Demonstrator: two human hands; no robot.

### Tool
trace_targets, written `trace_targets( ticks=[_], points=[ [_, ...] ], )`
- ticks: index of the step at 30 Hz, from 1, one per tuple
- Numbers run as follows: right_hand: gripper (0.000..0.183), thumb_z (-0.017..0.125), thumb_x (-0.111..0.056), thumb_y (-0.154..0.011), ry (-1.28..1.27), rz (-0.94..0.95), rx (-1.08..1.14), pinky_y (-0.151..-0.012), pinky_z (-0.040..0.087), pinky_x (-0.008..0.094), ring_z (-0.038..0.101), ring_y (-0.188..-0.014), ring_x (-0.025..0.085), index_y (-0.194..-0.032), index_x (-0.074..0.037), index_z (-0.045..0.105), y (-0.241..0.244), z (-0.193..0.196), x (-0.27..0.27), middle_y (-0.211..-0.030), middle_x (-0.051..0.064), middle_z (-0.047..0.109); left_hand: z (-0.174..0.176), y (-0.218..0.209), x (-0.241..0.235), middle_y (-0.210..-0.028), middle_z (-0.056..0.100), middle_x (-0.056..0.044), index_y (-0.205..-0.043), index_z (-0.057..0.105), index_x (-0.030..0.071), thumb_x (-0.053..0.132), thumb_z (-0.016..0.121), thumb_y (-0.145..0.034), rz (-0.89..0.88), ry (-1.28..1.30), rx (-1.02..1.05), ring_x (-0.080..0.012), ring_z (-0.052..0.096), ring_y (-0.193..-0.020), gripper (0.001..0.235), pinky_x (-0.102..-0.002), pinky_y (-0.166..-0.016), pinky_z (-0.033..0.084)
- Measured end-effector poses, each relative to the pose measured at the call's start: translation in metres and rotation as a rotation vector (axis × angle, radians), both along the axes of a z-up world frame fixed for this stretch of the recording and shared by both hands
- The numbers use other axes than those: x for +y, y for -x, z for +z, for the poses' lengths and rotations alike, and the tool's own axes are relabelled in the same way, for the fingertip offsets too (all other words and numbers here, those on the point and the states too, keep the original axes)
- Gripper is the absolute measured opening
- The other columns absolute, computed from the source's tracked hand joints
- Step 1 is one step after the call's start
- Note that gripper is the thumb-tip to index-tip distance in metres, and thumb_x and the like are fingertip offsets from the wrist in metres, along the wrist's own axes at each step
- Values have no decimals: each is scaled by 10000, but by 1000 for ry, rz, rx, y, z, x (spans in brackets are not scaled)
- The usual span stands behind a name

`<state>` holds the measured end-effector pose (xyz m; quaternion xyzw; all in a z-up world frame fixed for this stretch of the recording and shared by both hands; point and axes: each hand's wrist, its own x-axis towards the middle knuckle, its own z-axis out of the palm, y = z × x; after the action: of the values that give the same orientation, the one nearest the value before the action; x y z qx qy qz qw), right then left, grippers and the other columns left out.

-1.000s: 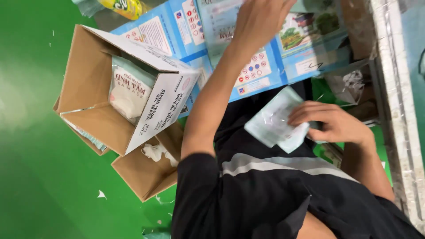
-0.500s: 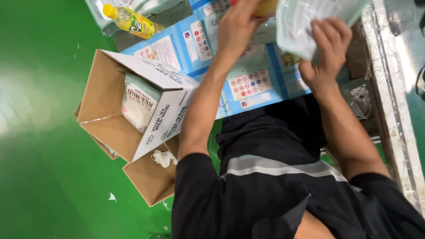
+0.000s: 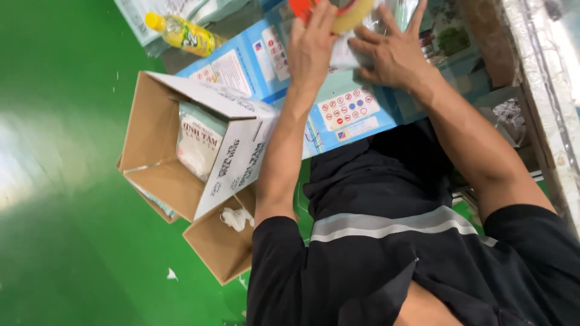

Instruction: Packing white face masks into individual plastic bags and then into cardboard boxes.

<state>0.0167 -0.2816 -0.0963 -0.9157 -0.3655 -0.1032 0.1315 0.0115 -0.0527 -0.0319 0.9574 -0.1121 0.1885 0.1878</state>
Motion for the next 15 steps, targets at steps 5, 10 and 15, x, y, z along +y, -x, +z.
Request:
trace_targets(
  ticks=[5, 10, 15],
  points=[
    [666, 800, -513, -783, -61, -174, 115, -1039, 43, 917, 421, -1535, 370, -1374, -233, 678, 40, 3, -13, -1532, -7, 616, -37, -6, -22, -1458, 568, 4, -1359, 612, 110, 99, 817, -776, -172, 33, 77, -330, 607, -1092, 618, -391, -951, 524],
    [499, 839, -451, -834, -103, -284, 20, -1101, 135, 862, 553, -1417, 277, -1254, -203, 737, 82, 14, -33, -1346, -45, 692, -39, -14, -26, -1484, 555, -78, -1384, 590, 59, 83, 821, -780, -298, -65, 51, -374, 605, -1141, 647, -436, -990, 517],
    [363, 821, -343, -932, -325, -296, -86, -1262, 347, 659, 616, -1312, 284, -1238, -176, 720, 163, 124, -94, -1213, 58, 702, 58, 5, -72, -1475, 554, -163, -1359, 595, 5, 91, 838, -709, -258, -131, 136, -428, 603, -1052, 699, -479, -848, 504]
  ],
)
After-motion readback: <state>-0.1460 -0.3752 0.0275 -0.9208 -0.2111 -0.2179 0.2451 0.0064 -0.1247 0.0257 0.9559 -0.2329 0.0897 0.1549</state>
